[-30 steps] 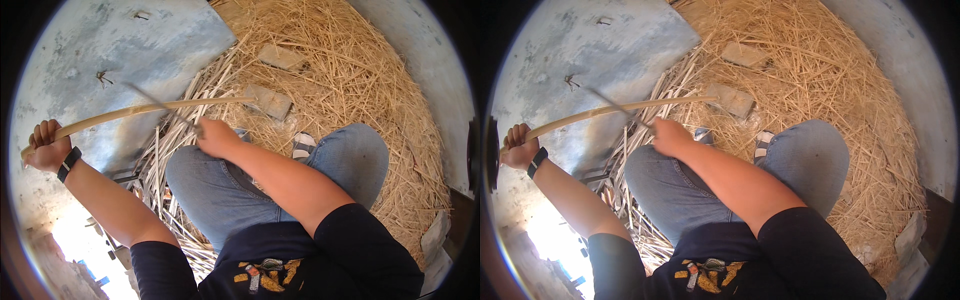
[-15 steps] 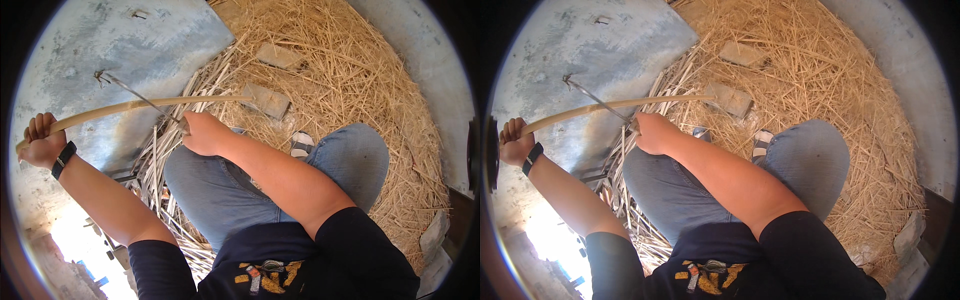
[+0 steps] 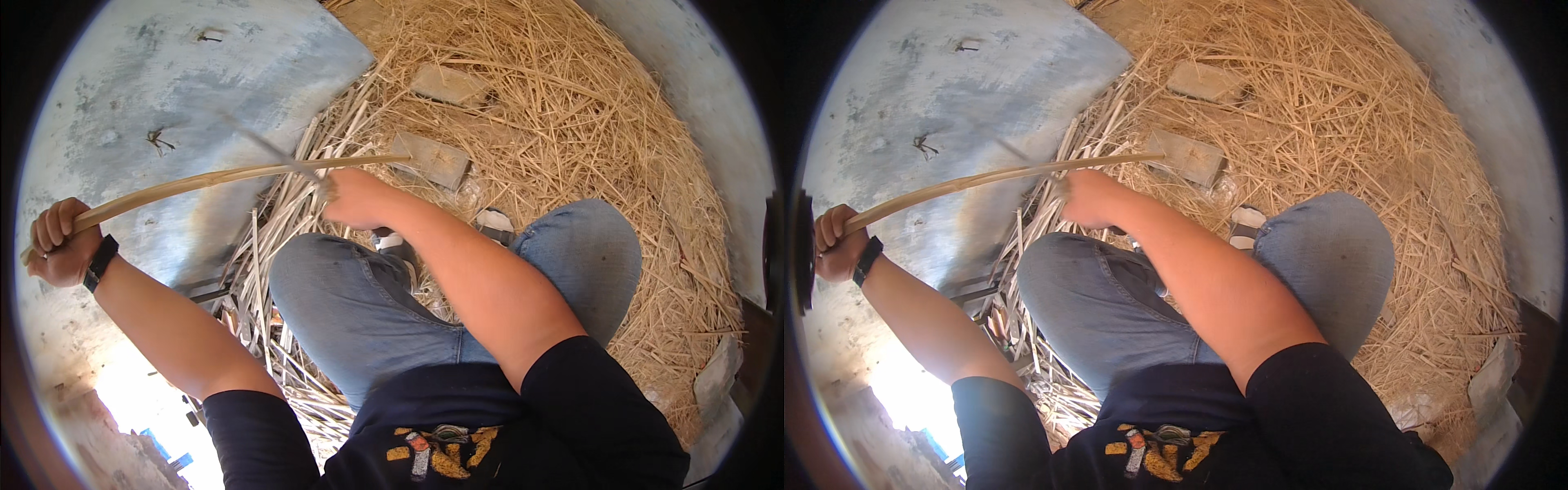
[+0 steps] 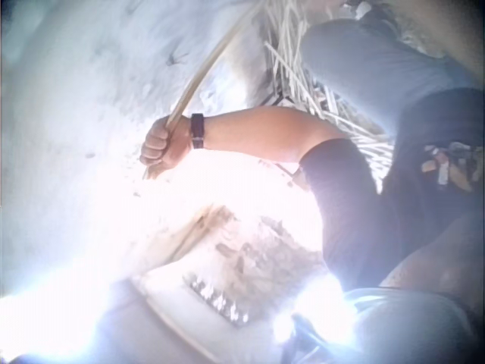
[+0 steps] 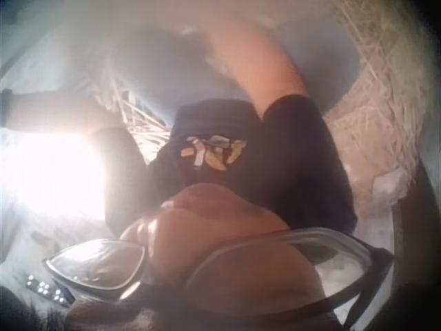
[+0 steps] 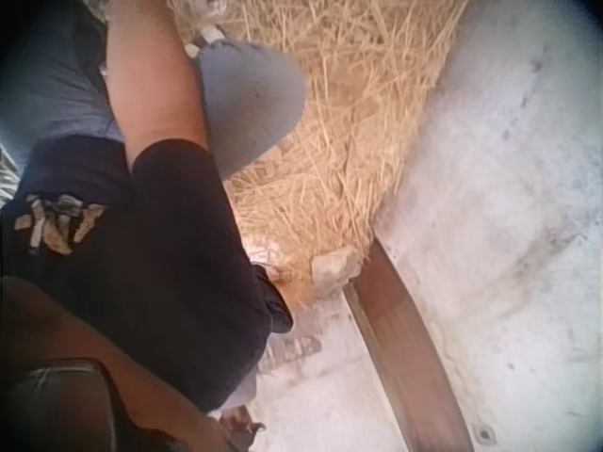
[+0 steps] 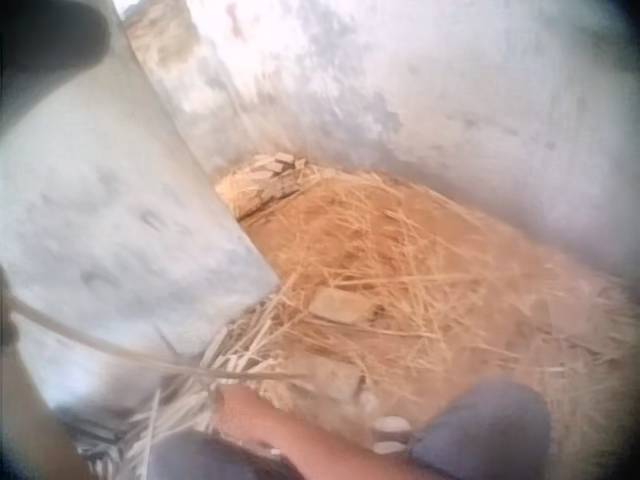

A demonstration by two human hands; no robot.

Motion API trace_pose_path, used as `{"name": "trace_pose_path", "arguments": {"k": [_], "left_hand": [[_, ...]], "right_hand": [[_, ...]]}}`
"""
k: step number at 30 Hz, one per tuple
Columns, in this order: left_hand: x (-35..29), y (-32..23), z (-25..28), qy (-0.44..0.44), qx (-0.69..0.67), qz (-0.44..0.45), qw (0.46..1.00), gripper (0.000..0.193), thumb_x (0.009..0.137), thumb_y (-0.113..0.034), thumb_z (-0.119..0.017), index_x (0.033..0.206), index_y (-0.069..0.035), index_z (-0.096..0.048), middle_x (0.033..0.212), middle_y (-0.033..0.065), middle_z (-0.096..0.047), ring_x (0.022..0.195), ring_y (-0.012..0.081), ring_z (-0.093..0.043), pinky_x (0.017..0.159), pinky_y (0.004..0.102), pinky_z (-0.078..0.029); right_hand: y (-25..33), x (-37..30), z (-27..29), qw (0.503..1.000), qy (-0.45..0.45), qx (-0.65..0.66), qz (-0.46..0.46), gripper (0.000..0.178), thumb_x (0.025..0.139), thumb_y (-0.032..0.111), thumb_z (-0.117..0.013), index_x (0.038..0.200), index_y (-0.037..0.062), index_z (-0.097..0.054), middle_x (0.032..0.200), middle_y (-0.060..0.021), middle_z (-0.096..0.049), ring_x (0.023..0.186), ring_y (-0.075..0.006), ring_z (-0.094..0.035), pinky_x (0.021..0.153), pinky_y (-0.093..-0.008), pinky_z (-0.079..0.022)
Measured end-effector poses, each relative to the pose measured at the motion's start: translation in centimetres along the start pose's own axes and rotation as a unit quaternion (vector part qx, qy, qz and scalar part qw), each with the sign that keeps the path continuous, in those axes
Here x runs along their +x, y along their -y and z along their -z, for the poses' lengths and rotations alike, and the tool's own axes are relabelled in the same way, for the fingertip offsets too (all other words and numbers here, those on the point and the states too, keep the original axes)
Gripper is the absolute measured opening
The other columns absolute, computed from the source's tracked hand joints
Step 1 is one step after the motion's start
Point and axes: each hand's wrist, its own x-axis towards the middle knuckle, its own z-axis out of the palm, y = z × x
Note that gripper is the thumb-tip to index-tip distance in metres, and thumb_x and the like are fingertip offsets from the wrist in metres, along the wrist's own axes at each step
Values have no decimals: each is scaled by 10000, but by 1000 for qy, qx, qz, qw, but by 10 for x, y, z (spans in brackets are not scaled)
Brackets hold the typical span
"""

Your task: The person sits on a straw-covered floor and uses a large curved knife to split long bamboo strips into thinner pieces. They hold the bamboo with one hand and repeatedly strike it with the knife to separate the fibers, discarding the finished strips onto a pile.

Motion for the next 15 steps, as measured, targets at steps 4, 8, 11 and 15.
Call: {"name": "trace_pose_path", "arguments": {"k": [4,8,11,15], "left_hand": [[10,-3,-10,58,0,18,998,653,824,-805,-437,499,-240,-401,461,-134,-398,413,45,-383,481,237,-358],[14,3,-25,117,-41,60,990,563,823,-685,-541,508,-238,-410,467,-141,-400,415,43,-386,483,237,-359],[8,5,-28,129,-45,54,989,494,811,-585,-604,514,-237,-418,464,-147,-391,406,41,-377,475,233,-351],[5,-6,-17,115,-28,46,992,391,775,-438,-624,504,-248,-415,443,-154,-371,391,33,-363,466,224,-344]], "right_hand": [[35,-16,16,998,50,45,17,196,815,85,-628,989,40,-550,648,-28,-520,534,-143,-533,474,-319,-460],[-37,-3,26,968,4,222,-122,197,811,102,-637,972,45,-540,665,-23,-564,502,-103,-526,426,-286,-438],[-48,-8,30,975,-6,132,-179,204,811,123,-647,969,47,-541,671,-33,-584,502,-114,-538,437,-296,-450],[-2,-22,24,991,-21,108,-83,306,788,139,-681,1043,20,-560,691,-58,-578,555,-150,-564,501,-324,-485]]}}
